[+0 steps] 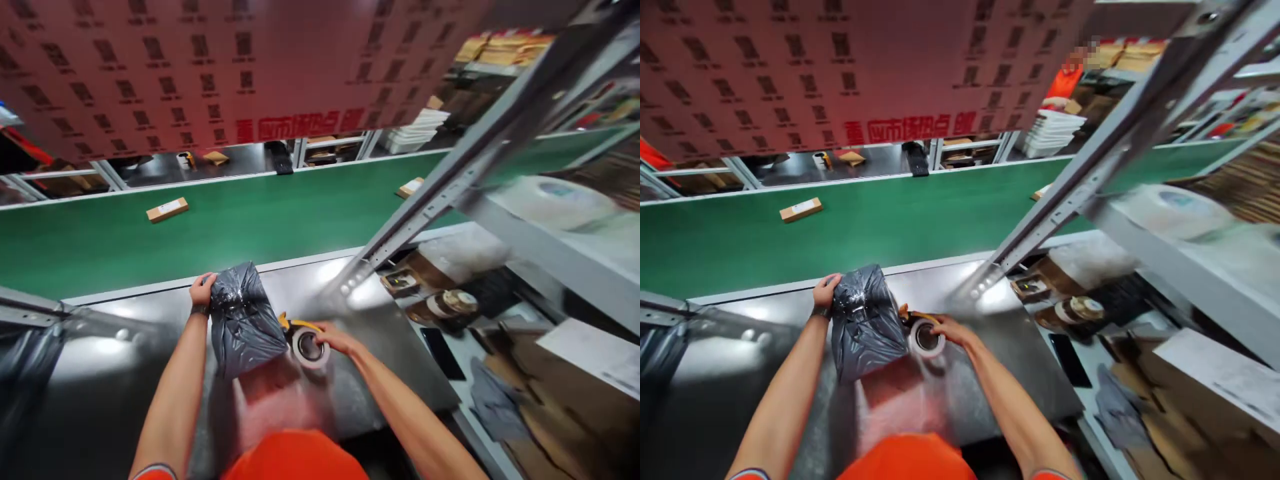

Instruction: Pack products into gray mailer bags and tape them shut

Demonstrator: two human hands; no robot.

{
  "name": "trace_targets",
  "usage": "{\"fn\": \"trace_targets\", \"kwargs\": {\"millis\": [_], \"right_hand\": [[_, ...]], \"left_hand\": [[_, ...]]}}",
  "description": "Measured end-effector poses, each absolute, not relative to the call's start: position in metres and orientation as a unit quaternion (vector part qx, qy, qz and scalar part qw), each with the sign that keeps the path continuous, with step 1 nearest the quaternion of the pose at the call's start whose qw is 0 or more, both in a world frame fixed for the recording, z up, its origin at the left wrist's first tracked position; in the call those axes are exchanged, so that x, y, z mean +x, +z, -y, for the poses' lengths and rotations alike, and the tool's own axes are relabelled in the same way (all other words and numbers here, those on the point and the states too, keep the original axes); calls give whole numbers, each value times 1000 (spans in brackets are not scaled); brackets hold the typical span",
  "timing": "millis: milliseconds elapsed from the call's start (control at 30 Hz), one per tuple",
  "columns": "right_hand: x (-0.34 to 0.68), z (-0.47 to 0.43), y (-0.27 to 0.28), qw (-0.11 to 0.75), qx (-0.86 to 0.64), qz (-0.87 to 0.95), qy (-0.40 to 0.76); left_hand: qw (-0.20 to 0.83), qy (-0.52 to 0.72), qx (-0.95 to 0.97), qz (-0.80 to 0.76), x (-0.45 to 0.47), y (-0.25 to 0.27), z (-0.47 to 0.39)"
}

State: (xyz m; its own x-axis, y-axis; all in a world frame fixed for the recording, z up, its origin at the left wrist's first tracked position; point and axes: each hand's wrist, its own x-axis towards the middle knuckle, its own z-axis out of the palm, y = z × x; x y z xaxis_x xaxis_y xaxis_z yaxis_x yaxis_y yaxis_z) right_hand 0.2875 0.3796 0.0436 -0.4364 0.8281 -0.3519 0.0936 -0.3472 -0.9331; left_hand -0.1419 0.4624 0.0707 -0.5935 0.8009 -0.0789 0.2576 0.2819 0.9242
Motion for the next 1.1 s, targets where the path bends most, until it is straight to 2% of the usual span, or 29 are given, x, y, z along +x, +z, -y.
{"fn": "trace_targets", "kwargs": {"millis": [133, 267, 400, 767, 900, 1100], "right_hand": [[329, -250, 28, 253, -448, 517, 684], [331, -163, 6, 311, -456, 469, 690], [325, -144, -13, 352, -480, 419, 686], [376, -168, -26, 415, -505, 385, 652], [365, -101, -41, 420, -511, 387, 643], [302, 14, -59, 440, -478, 361, 669]], "left_hand": [[247, 476, 340, -772, -135, 82, -453], [208, 466, 331, -794, -122, 87, -418], [167, 465, 297, -817, -104, 87, -373], [3, 472, 144, -870, -44, 80, -231], [-12, 502, 109, -858, -28, 78, -219], [33, 517, 149, -842, -22, 79, -184]]}}
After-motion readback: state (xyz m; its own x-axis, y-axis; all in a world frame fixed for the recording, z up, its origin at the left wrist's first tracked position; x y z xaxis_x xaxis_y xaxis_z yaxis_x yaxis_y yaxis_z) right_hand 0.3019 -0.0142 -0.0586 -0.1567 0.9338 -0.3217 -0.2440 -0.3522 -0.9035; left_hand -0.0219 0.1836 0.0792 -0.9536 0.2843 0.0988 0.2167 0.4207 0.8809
